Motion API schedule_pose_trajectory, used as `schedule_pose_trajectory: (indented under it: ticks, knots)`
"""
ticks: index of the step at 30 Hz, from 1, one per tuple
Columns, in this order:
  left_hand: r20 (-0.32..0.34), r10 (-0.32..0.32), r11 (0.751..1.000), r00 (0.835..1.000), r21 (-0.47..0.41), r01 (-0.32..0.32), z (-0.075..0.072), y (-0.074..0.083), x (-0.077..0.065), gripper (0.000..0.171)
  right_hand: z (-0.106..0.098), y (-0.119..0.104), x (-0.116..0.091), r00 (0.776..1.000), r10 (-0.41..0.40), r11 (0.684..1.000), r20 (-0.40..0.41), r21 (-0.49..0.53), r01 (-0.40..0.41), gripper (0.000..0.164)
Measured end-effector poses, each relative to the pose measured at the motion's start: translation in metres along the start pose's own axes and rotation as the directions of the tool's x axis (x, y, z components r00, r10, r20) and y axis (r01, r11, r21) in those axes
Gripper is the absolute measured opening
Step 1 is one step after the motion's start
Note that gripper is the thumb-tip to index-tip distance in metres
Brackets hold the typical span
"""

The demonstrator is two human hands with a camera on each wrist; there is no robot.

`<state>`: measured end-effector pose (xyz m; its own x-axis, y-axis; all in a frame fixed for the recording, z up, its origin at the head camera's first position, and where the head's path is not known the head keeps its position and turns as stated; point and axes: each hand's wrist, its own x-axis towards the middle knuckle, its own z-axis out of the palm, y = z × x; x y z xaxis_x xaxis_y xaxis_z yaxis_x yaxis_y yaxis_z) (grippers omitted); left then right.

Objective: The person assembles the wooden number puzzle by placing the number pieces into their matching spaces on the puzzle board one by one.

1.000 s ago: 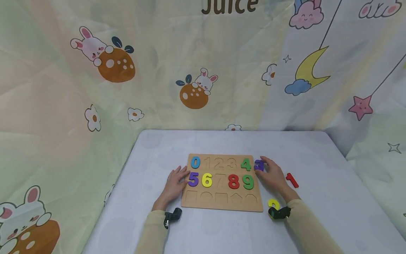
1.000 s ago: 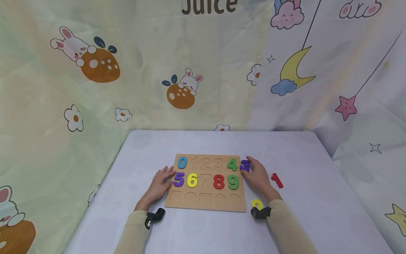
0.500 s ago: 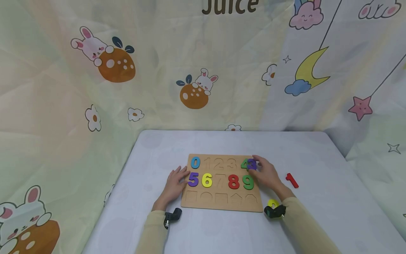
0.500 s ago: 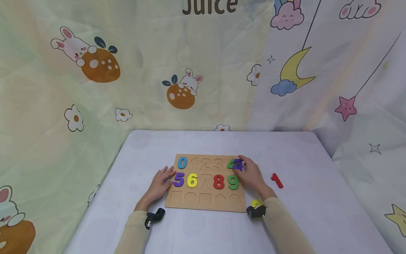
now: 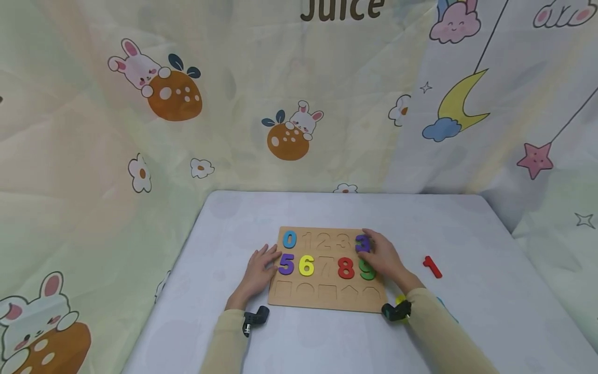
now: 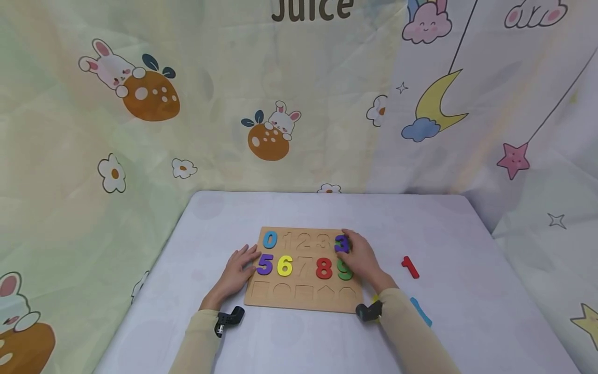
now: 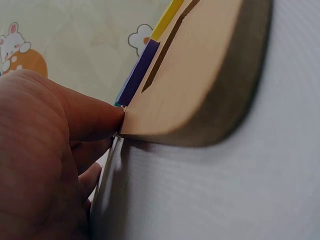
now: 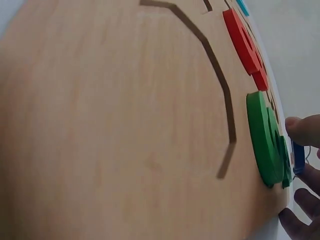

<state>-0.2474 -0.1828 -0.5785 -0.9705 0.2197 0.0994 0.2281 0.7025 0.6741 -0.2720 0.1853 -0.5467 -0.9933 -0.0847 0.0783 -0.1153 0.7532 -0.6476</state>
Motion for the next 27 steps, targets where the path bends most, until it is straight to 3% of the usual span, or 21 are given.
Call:
schedule_pose_trajectory:
  ticks: [14,27]
  knots:
    - [0.031,-0.03,1.0,0.999,0.002,0.03,0.0,0.0,0.001,0.041,0.011,0.001,0.011,1.0,-0.028,0.998,0.004,-0.05,0.028,0.076]
    - [0.019,-0.031,1.0,0.999,-0.003,0.031,0.0,0.0,0.001,0.041,0.019,-0.013,0.015,0.999,-0.042,0.999,-0.016,-0.023,0.042,0.073]
